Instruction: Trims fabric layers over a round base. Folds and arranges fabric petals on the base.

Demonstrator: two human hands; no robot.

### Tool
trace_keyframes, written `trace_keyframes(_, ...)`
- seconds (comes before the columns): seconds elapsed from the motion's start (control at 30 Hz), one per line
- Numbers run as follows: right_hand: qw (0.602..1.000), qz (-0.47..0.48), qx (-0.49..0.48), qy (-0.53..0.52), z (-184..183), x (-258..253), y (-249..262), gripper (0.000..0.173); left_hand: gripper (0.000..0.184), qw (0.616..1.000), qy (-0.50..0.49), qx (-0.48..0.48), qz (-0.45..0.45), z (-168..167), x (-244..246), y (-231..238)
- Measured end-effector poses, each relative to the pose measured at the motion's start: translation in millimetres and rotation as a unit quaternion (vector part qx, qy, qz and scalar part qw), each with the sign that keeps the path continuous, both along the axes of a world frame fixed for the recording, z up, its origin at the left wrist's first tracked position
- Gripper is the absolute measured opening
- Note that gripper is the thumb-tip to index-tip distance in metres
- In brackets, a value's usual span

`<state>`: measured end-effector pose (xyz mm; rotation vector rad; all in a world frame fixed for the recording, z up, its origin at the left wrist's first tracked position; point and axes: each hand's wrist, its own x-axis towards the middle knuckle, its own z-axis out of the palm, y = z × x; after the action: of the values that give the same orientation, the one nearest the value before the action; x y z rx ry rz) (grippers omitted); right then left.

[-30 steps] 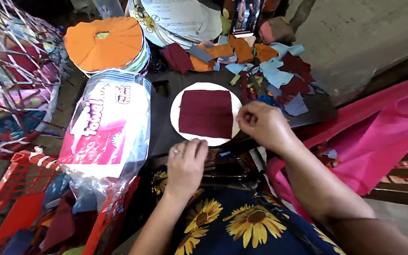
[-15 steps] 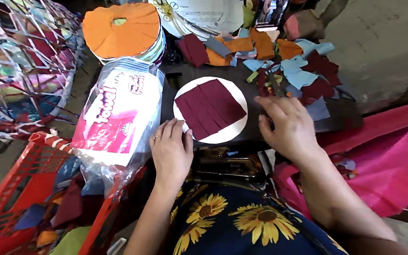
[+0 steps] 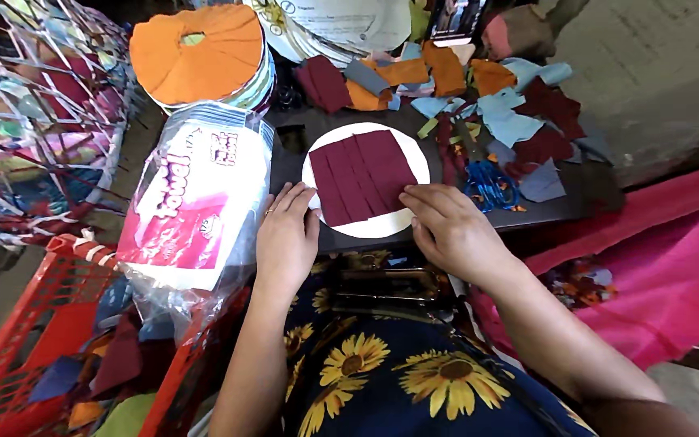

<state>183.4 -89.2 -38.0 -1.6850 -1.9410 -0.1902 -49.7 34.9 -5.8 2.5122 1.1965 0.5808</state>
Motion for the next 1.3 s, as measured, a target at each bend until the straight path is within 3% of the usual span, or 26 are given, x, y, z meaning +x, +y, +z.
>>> trace_keyframes(0.73, 0.999, -0.025, 0.023, 0.012, 3, 2, -1, 0.044, 0.034, 0.998, -0.013, 0.055, -0.006, -14, -2, 0)
trace_keyframes(0.9, 0.992, -0.094, 0.085, 0.018, 71, 41, 24, 0.041, 0.037, 0.995, -0.008, 0.098, 0.008, -17, 3, -2)
trace_keyframes(1.0, 0.981, -0.166, 0.068, 0.079, 122, 84, 68, 0.043, 0.038, 0.993, -0.012, 0.114, 0.01, -16, 4, -2)
trace_keyframes(1.07, 0.968, -0.194, 0.073, 0.141, 134, 120, 108, 0.042, 0.039, 0.992, -0.021, 0.126, 0.005, -17, 4, -2)
trace_keyframes(1.2, 0.951, -0.235, 0.042, 0.197, 97, 176, 164, 0.046, 0.039, 0.987, -0.034, 0.154, -0.002, -20, 3, -3)
trace_keyframes(1.3, 0.956, -0.24, 0.042, 0.165, 53, 186, 176, 0.048, 0.039, 0.986, -0.032, 0.164, 0.002, -19, 4, -3)
